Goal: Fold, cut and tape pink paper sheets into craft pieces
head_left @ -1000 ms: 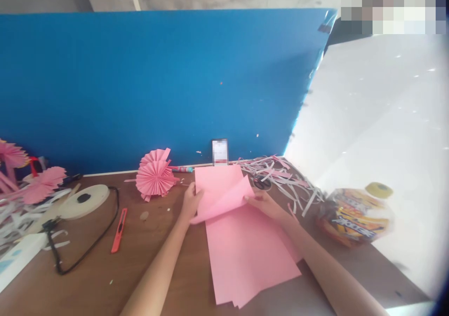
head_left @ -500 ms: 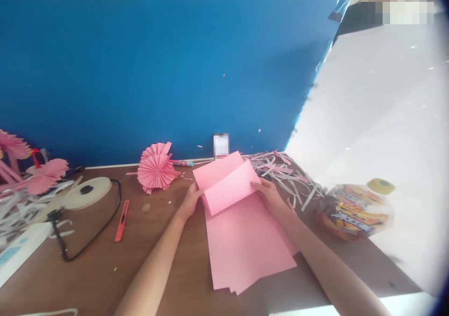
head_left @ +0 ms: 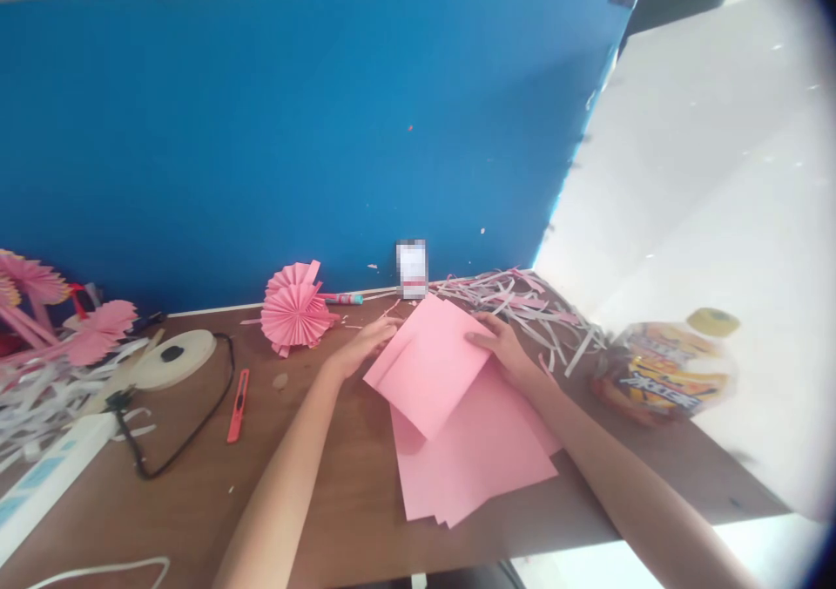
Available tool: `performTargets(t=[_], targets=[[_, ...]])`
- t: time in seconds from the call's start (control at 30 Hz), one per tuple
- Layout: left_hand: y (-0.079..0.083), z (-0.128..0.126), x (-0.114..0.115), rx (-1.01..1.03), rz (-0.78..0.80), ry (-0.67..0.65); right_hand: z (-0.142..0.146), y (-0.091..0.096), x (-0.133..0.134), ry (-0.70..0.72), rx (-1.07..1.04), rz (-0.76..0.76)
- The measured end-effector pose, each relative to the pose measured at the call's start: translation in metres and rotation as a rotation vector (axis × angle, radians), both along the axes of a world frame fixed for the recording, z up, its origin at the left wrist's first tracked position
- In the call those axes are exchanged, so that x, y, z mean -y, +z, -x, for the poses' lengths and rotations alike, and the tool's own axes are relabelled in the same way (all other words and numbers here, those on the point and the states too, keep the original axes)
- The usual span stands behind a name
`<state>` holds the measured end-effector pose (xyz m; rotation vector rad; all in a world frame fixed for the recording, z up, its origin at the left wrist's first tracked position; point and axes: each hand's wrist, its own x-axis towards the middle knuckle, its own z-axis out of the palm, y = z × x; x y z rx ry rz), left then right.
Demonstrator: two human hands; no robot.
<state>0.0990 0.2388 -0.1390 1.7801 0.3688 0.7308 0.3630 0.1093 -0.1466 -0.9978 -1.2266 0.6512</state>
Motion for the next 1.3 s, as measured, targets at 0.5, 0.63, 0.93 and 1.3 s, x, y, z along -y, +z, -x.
performTargets(t=[0.5, 0.63, 0.93, 1.3], targets=[[0.071, -0.029, 0.022, -0.655, -0.757, -0.025, -0.007, 0.000, -0.001, 0.196, 0.012, 0.102], [0.068, -0.043, 0.031, -0.766, -0.812, -0.024, -0.005, -0.005, -0.007, 0.113, 0.067, 0.043], [0.067, -0.025, 0.016, -0.870, -0.784, 0.055, -0.010, -0.012, -0.014, -0.080, 0.029, 0.005], [0.062, -0.016, 0.009, -0.916, -0.762, 0.104, -0.005, -0.012, -0.011, -0.053, 0.157, 0.047]])
